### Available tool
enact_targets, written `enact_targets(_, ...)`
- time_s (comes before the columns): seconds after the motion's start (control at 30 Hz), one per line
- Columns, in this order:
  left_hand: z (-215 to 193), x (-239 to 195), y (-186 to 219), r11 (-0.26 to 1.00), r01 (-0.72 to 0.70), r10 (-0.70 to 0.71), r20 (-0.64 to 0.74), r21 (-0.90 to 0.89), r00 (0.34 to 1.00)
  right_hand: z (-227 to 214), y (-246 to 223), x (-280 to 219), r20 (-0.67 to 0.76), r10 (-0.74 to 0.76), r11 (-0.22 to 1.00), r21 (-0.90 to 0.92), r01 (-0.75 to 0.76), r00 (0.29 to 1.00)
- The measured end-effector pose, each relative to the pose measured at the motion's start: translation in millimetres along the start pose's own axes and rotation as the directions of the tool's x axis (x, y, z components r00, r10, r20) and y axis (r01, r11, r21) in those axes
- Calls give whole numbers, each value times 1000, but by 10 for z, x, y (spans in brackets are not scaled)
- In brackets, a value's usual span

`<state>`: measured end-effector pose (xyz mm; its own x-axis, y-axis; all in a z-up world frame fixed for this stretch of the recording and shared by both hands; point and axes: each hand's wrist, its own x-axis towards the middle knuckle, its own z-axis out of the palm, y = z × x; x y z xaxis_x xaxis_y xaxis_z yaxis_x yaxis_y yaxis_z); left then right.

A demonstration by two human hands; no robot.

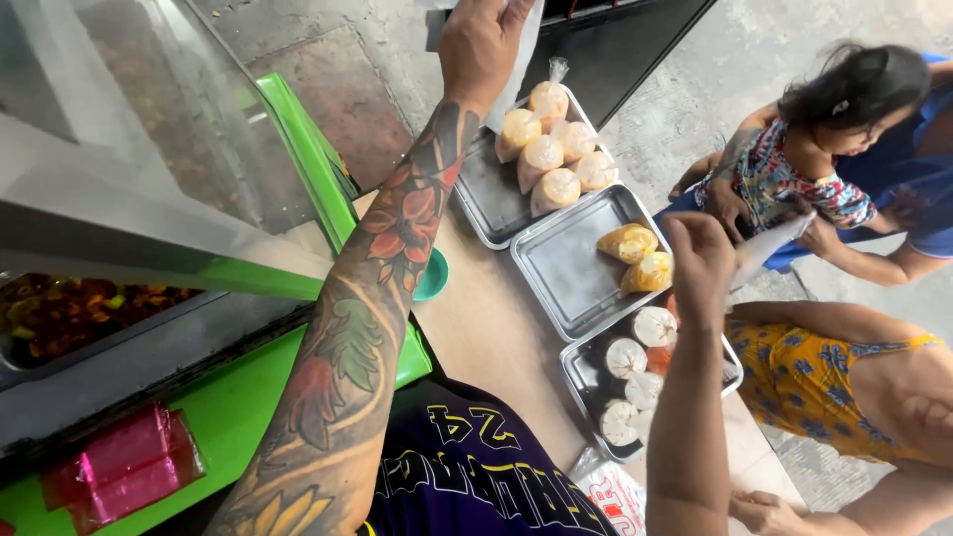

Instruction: Serving siomai to customers and handling cash transactions at a street food stall

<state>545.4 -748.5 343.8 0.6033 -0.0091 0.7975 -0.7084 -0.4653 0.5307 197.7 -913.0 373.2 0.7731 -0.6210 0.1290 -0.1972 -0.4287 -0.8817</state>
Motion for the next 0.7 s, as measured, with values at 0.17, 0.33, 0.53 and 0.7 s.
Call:
enact_targets(0.17,-312,17,292,992,-128,127,-99,-4,987,580,-671,306,41,72,992,103,-76,997)
enact_targets(0.33,-674,-372,605,827,-513,522,22,230,852,1180,-815,618,141,42,904,415,-97,989)
enact_targets(0.53,-1327,-1740,903,922,-387,309,565,21,765,1693,-260,338,269,4,793,586,-167,963)
enact_targets(0.7,-2613,-1735,1147,959,-224,280,445,-175,851,1620,169,-309,270,68,761,609,-225,960)
